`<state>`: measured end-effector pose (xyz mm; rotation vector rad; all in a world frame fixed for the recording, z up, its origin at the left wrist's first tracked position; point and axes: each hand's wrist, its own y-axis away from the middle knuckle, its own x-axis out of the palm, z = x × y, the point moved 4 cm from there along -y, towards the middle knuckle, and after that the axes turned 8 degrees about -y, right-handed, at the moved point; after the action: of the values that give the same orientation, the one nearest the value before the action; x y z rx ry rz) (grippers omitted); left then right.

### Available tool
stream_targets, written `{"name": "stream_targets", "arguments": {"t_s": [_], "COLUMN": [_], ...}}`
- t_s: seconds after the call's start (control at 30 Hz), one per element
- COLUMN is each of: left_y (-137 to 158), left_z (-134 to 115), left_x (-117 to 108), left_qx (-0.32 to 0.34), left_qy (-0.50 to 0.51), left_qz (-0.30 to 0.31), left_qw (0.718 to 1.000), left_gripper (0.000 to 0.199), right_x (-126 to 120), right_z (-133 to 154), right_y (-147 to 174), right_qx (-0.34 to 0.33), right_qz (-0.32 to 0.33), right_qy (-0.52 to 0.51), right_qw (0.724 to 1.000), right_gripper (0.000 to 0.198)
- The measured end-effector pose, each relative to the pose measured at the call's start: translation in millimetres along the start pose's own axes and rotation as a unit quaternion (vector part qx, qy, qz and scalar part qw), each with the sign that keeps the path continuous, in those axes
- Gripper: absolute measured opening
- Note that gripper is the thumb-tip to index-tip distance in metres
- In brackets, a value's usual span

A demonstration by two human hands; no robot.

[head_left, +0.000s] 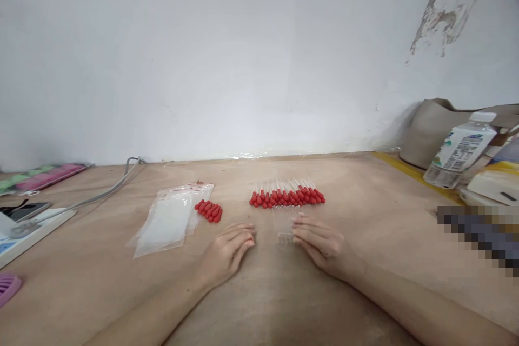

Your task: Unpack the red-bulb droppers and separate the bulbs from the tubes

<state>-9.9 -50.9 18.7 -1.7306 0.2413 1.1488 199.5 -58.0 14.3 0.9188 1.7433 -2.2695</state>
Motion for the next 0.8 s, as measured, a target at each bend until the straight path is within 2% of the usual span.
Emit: {"name": "stream_targets", "arguments": {"t_s": [0.07, 0.17, 0.27, 0.37, 0.53, 0.63, 0.8], "left_y": [3, 2, -3, -5, 2, 10, 22], "left_z": [8, 15, 25, 44, 94, 124, 149], "left_x": [-3, -8, -16, -28, -58, -71, -72], "left_qx": [-0.028, -0.074, -0.132, -0.2, -0.337, -0.397, -0.427], "left_qy": [-0.032, -0.06, -0.075, -0.091, -0.091, -0.082, -0.093], "left_qz": [-0.024, -0.048, -0.064, -0.072, -0.12, -0.105, -0.064], "left_qw": [0.999, 0.994, 0.986, 0.973, 0.929, 0.908, 0.897], "left_gripper": [0.015, 0.018, 0.025, 0.03, 0.029, 0.033, 0.033], "right_x": [-6, -5, 0, 4, 23, 39, 53], "right_z": [-8, -14, -14, -14, -13, -15, -15], "right_y": [-1, -4, -11, -24, -43, -44, -39], "right_qx": [0.049, 0.095, 0.139, 0.176, 0.131, 0.099, 0.085], "right_qz": [-0.015, -0.003, 0.004, -0.01, 0.014, 0.047, 0.104], "right_qy": [0.038, 0.078, 0.053, 0.024, 0.067, 0.133, 0.18], "right_qw": [0.998, 0.992, 0.989, 0.984, 0.989, 0.985, 0.974], "right_gripper": [0.017, 0.022, 0.029, 0.022, 0.016, 0.016, 0.013]}}
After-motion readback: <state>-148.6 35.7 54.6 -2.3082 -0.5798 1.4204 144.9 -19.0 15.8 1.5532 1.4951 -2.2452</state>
